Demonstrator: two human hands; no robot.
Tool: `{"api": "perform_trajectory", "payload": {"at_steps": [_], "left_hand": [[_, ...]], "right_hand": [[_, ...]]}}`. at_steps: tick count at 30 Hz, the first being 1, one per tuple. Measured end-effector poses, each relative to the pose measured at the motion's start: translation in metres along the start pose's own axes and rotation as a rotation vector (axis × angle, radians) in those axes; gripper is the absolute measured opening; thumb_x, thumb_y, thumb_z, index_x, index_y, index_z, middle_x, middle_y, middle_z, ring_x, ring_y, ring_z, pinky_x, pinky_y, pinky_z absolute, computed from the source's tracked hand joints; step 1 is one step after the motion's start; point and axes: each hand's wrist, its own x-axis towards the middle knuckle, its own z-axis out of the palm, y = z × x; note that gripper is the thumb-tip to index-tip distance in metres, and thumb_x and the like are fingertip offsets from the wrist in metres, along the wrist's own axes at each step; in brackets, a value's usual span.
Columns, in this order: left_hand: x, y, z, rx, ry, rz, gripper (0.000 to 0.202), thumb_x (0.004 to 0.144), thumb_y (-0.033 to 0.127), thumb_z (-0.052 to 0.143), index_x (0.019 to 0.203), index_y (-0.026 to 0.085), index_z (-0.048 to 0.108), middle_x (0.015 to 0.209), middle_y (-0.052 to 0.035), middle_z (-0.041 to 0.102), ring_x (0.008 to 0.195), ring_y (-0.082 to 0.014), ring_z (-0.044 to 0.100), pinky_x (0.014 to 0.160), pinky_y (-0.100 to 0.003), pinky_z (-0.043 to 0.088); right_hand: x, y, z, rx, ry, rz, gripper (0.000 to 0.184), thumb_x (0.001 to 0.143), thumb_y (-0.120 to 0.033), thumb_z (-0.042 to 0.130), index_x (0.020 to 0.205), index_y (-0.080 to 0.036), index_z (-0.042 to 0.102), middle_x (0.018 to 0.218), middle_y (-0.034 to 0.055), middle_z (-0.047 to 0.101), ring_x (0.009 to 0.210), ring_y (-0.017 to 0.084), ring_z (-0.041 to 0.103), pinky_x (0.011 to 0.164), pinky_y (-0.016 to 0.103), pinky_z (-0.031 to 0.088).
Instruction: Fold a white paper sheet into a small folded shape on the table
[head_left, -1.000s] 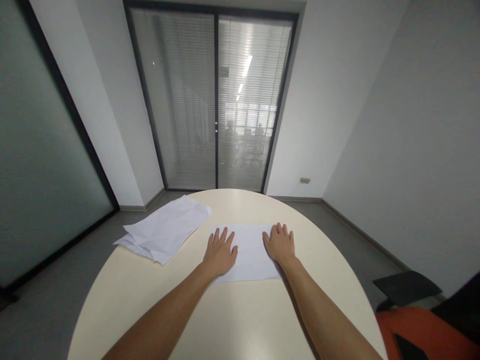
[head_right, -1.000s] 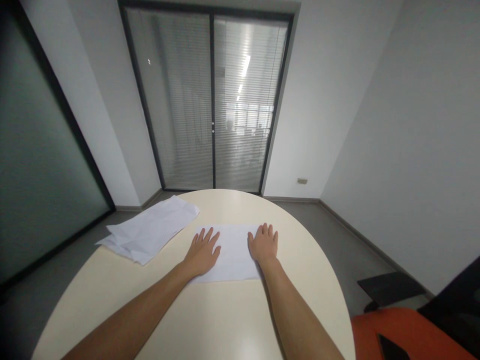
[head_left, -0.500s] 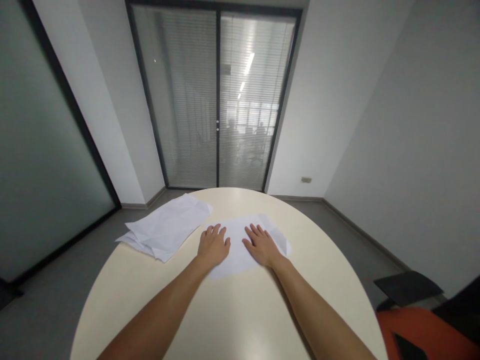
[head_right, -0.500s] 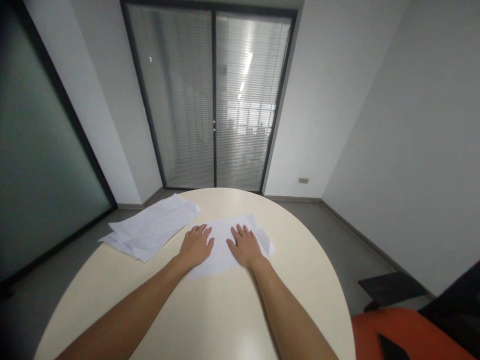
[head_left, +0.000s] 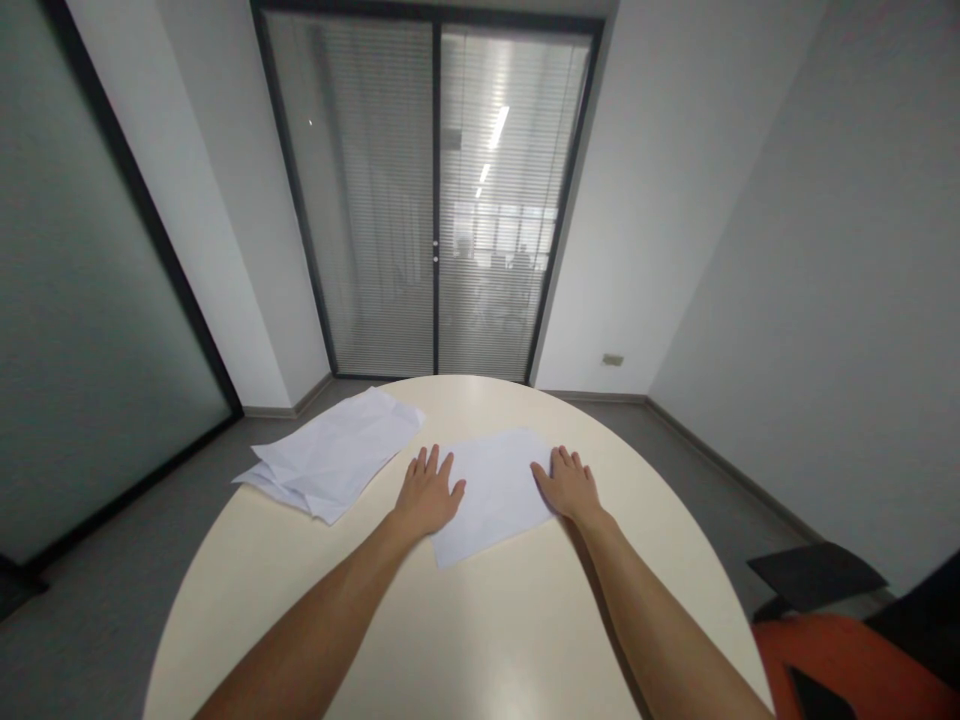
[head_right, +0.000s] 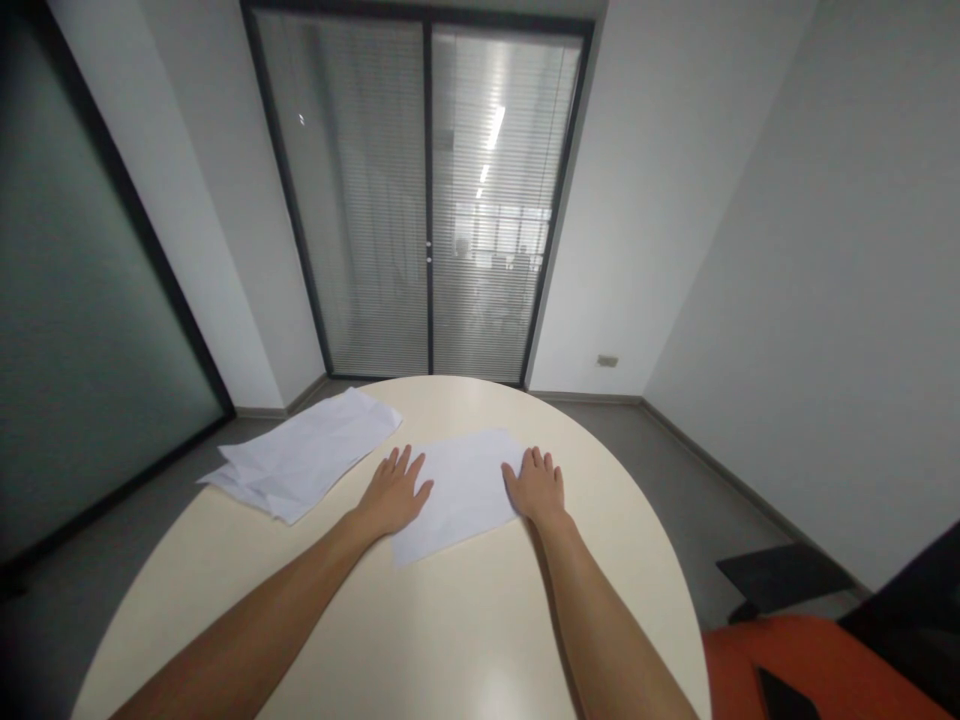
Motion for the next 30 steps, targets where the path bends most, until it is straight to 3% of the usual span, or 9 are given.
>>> {"api": "perform_trajectory", "payload": {"at_steps": [4,7,13,17,20,22,24,27,30], "left_hand": [[0.000,-0.001,-0.002,-0.029,0.029,0.059,0.056,0.097,0.043,0.036,0.147,0.017,0.041,0.160,-0.0133,0.031,0.149,-0.0308,0.024,0.118,-0.054,0.022],[0.001,-0.004,-0.002,-0.058,0.056,0.122,0.051,0.097,0.040,0.039,0.144,0.022,0.045,0.157,-0.0086,0.039,0.146,-0.0283,0.031,0.117,-0.054,0.025],[0.006,-0.008,-0.009,-0.065,0.133,0.146,0.040,0.096,0.035,0.046,0.134,0.023,0.055,0.146,-0.0078,0.053,0.135,-0.0267,0.045,0.115,-0.047,0.031],[0.004,-0.003,-0.017,-0.079,0.172,0.135,0.036,0.098,0.030,0.043,0.128,0.022,0.060,0.130,-0.0079,0.064,0.120,-0.0237,0.057,0.107,-0.039,0.039],[0.000,0.003,-0.013,-0.081,0.143,0.155,0.046,0.099,0.045,0.040,0.135,0.021,0.056,0.136,-0.0101,0.061,0.125,-0.0268,0.055,0.110,-0.043,0.036],[-0.001,0.004,-0.009,-0.053,0.133,0.140,0.053,0.096,0.050,0.044,0.139,0.021,0.052,0.148,-0.0112,0.050,0.137,-0.0309,0.044,0.115,-0.048,0.029],[-0.001,0.004,-0.005,-0.052,0.176,0.118,0.055,0.095,0.046,0.047,0.143,0.019,0.047,0.154,-0.0119,0.042,0.142,-0.0318,0.037,0.118,-0.050,0.024],[0.003,0.002,-0.004,-0.171,0.307,0.109,0.055,0.097,0.037,0.042,0.147,0.015,0.040,0.155,-0.0128,0.041,0.143,-0.0270,0.037,0.119,-0.043,0.025],[0.010,-0.001,-0.006,-0.459,0.408,0.030,0.055,0.100,0.040,0.035,0.149,0.016,0.036,0.153,-0.0127,0.044,0.140,-0.0239,0.041,0.118,-0.040,0.030]], "right_hand": [[0.004,0.004,-0.003,0.028,0.069,-0.032,0.060,0.096,-0.048,0.041,0.135,-0.005,0.054,0.145,0.0217,0.050,0.134,0.033,0.044,0.110,0.044,0.032],[0.007,0.008,-0.007,0.092,0.111,-0.013,0.050,0.092,-0.044,0.049,0.126,-0.010,0.061,0.131,0.0182,0.062,0.122,0.030,0.055,0.102,0.038,0.040],[0.010,0.012,-0.011,0.313,0.174,0.111,0.032,0.089,-0.035,0.053,0.109,-0.017,0.069,0.110,0.0126,0.072,0.103,0.027,0.065,0.084,0.034,0.047],[0.007,0.010,-0.016,0.417,0.209,0.144,0.033,0.092,-0.036,0.046,0.112,-0.018,0.067,0.102,0.0113,0.074,0.091,0.024,0.067,0.077,0.031,0.045],[0.003,0.004,-0.026,0.515,0.310,0.171,0.037,0.094,-0.038,0.042,0.116,-0.018,0.064,0.102,0.0123,0.073,0.089,0.025,0.067,0.077,0.032,0.045],[0.000,0.000,-0.034,0.574,0.389,0.165,0.037,0.094,-0.040,0.042,0.117,-0.018,0.063,0.104,0.0131,0.073,0.093,0.026,0.066,0.079,0.032,0.045],[-0.004,-0.004,-0.043,0.617,0.467,0.129,0.037,0.095,-0.040,0.041,0.117,-0.017,0.061,0.108,0.0134,0.073,0.097,0.026,0.066,0.082,0.032,0.046],[-0.010,-0.006,-0.052,0.628,0.643,0.039,0.036,0.098,-0.039,0.040,0.116,-0.017,0.060,0.112,0.0133,0.072,0.096,0.024,0.068,0.082,0.033,0.048],[-0.016,-0.005,-0.061,0.542,0.898,-0.241,0.023,0.099,-0.033,0.044,0.108,-0.019,0.059,0.112,0.0109,0.074,0.095,0.023,0.070,0.085,0.035,0.050]]}}
